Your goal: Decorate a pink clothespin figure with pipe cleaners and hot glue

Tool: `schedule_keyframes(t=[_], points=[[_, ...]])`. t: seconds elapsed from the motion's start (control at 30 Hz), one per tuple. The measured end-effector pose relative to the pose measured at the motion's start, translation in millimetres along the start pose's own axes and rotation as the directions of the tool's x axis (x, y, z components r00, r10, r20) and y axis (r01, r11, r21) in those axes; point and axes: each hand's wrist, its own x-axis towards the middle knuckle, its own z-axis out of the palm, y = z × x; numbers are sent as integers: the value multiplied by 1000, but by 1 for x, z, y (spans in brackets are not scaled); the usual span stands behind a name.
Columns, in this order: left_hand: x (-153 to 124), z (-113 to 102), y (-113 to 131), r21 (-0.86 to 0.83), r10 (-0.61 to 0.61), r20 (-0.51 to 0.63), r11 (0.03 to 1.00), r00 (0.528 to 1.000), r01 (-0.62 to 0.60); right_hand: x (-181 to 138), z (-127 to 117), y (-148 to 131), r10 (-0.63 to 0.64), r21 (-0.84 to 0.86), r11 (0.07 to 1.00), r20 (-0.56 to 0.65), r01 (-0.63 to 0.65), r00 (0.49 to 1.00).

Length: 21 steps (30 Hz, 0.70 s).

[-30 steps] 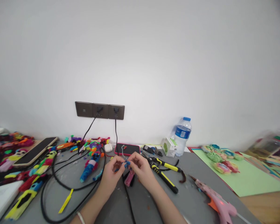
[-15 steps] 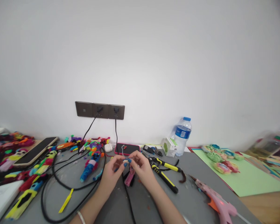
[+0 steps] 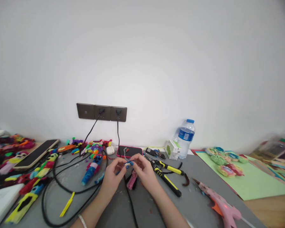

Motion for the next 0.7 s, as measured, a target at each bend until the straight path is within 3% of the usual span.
schedule_keyframes(t=[0.43, 0.7], points=[[0, 0, 2, 29, 24, 43, 999, 999, -25, 2, -4, -7, 4, -23, 1000, 20, -4, 1000], [1, 0, -1, -10, 30, -5, 999, 1000, -30, 1, 0, 2, 20, -25, 999, 23, -20, 1000]])
